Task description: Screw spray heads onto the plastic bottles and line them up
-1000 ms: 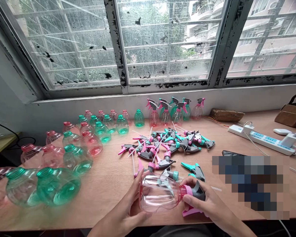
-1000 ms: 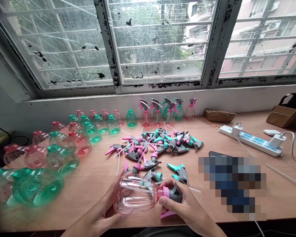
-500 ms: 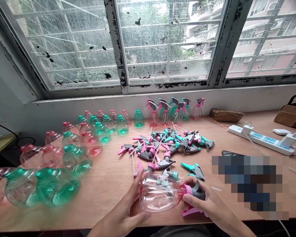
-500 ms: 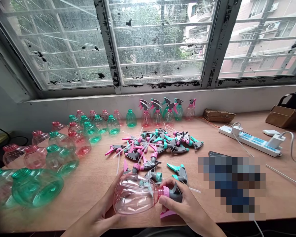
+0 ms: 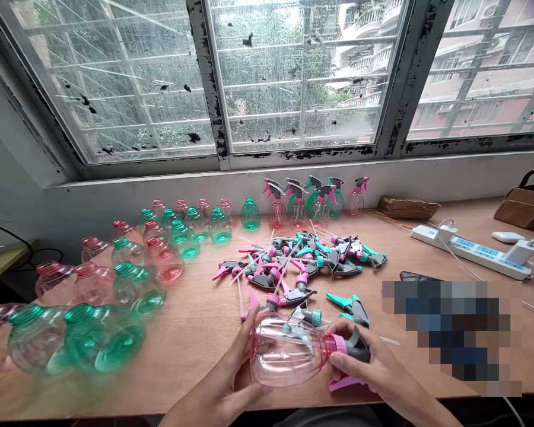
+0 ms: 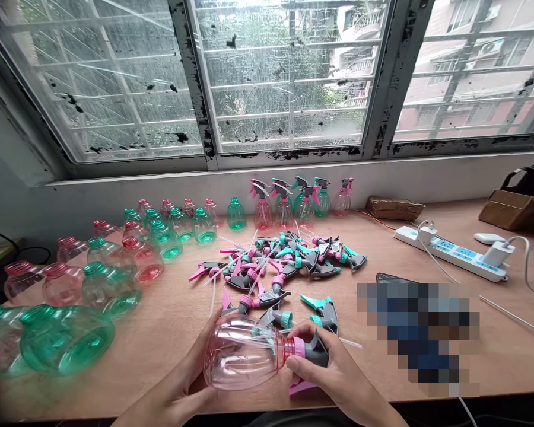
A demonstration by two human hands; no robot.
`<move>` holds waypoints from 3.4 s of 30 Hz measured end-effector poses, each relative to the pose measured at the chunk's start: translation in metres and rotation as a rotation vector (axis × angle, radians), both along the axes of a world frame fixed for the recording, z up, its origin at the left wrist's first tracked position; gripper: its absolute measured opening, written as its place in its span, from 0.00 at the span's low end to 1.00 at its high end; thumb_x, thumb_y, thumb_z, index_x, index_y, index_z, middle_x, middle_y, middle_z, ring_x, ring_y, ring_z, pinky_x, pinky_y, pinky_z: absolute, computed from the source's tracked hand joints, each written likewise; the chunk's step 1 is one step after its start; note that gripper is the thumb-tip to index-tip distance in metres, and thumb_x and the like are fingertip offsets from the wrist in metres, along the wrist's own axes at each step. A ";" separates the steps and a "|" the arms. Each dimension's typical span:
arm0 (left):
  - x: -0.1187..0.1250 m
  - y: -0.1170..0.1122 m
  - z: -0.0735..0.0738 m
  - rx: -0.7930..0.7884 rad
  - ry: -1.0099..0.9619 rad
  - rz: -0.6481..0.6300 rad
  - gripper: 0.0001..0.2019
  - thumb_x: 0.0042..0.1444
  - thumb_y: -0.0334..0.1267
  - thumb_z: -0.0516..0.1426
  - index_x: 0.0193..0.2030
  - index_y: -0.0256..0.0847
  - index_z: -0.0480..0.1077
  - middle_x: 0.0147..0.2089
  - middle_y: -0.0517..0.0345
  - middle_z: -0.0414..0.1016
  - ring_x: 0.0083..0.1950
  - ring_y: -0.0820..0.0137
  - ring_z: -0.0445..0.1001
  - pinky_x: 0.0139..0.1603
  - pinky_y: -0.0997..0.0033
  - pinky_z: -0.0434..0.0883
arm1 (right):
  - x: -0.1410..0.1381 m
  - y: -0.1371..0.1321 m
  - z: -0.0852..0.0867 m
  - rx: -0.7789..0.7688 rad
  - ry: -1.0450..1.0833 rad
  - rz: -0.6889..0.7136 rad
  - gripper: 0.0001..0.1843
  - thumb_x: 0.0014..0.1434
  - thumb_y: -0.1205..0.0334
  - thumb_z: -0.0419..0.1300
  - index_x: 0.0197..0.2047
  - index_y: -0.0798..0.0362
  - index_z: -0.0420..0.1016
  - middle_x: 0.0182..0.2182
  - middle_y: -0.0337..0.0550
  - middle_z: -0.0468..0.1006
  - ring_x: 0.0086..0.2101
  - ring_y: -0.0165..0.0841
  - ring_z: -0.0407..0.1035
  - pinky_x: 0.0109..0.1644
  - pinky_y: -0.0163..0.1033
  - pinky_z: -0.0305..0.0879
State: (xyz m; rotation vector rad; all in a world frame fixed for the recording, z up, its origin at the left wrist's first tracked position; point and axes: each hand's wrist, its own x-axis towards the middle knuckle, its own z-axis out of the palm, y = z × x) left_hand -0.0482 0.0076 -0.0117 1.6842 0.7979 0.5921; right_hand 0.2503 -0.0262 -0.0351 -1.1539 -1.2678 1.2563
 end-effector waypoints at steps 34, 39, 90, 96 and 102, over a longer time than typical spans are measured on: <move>0.000 0.002 -0.004 -0.108 -0.097 0.002 0.51 0.60 0.52 0.64 0.76 0.65 0.29 0.83 0.65 0.31 0.82 0.54 0.35 0.80 0.47 0.40 | 0.002 0.002 -0.001 0.068 -0.040 0.000 0.18 0.54 0.48 0.73 0.42 0.50 0.80 0.37 0.41 0.80 0.39 0.42 0.74 0.44 0.45 0.74; -0.001 0.000 -0.004 -0.024 0.009 0.007 0.45 0.63 0.51 0.63 0.77 0.66 0.37 0.83 0.67 0.35 0.82 0.54 0.34 0.80 0.48 0.34 | 0.003 0.001 -0.001 0.000 0.008 0.034 0.18 0.57 0.48 0.71 0.44 0.50 0.78 0.33 0.37 0.79 0.32 0.37 0.73 0.43 0.44 0.72; 0.000 0.001 0.001 -0.107 -0.069 -0.013 0.53 0.60 0.48 0.66 0.78 0.61 0.30 0.83 0.57 0.34 0.82 0.50 0.39 0.79 0.44 0.41 | 0.002 0.000 0.004 0.046 -0.051 0.030 0.19 0.55 0.45 0.72 0.41 0.50 0.80 0.34 0.40 0.79 0.36 0.41 0.74 0.42 0.46 0.75; -0.001 0.001 0.001 -0.047 0.025 -0.003 0.45 0.65 0.48 0.61 0.78 0.61 0.33 0.83 0.61 0.32 0.82 0.54 0.33 0.80 0.46 0.35 | 0.002 0.001 0.001 0.018 0.008 0.063 0.18 0.56 0.46 0.71 0.41 0.50 0.78 0.32 0.37 0.77 0.32 0.37 0.71 0.40 0.43 0.71; 0.003 0.000 0.003 -0.084 -0.042 0.008 0.49 0.63 0.50 0.63 0.77 0.64 0.29 0.83 0.62 0.31 0.82 0.55 0.37 0.80 0.49 0.40 | 0.003 0.001 0.002 0.026 -0.023 0.058 0.19 0.57 0.46 0.70 0.42 0.51 0.78 0.32 0.38 0.76 0.32 0.37 0.72 0.43 0.46 0.70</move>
